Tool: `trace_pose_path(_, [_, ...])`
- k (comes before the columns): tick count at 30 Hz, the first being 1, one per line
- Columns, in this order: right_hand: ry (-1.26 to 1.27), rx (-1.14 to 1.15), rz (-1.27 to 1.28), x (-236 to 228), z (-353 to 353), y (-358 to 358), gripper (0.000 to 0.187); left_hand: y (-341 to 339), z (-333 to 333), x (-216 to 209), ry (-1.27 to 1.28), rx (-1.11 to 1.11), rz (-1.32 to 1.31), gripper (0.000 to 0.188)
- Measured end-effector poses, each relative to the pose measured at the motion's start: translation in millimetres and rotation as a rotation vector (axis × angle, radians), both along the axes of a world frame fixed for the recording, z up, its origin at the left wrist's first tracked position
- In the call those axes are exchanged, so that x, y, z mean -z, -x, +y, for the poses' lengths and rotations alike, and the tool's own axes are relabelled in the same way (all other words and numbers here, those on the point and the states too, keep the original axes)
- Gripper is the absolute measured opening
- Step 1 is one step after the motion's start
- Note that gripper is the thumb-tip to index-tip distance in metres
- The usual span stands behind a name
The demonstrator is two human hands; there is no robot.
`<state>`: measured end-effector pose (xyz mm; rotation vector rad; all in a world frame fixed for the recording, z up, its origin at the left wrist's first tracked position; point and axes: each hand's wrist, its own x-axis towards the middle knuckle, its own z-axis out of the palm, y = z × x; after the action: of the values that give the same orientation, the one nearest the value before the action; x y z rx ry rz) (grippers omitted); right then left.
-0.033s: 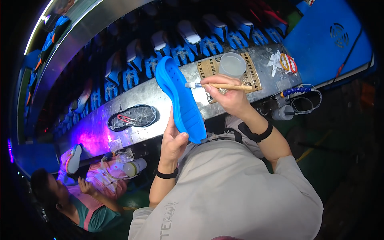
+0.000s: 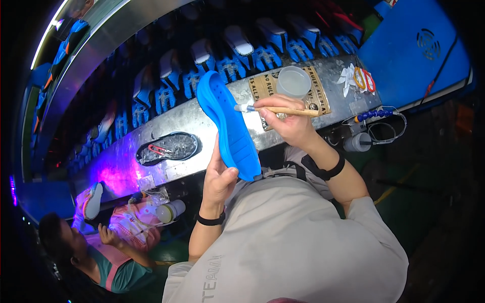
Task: Apply glue/cement to the surface of blue shoe outsoles using a brush at a manufacturing station.
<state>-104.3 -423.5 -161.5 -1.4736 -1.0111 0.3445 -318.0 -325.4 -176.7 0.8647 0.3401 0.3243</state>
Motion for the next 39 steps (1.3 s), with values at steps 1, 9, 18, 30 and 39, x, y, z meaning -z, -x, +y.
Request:
trace_pose_path(1, [-0.014,0.009,-0.050,2,-2,2,0.012,0,0,1,-0.002,-0.009,0.009,0.107])
trace_pose_path(9, [0.011,-0.017,-0.052,2,-17,21,0.008,0,8,-3,-0.023,-0.010,-0.011,0.104])
trace_pose_path(18, [0.025,-0.099,-0.095,-11,-37,31,0.005,2,16,-4,-0.108,-0.081,-0.035,0.105])
trace_pose_path(30, [-0.056,-0.055,0.097,-26,-43,27,0.010,-2,26,-10,-0.150,-0.070,-0.063,0.100])
trace_pose_path(39, [-0.196,0.256,0.378,4,-79,11,0.019,-1,43,-48,0.146,0.282,-0.154,0.097])
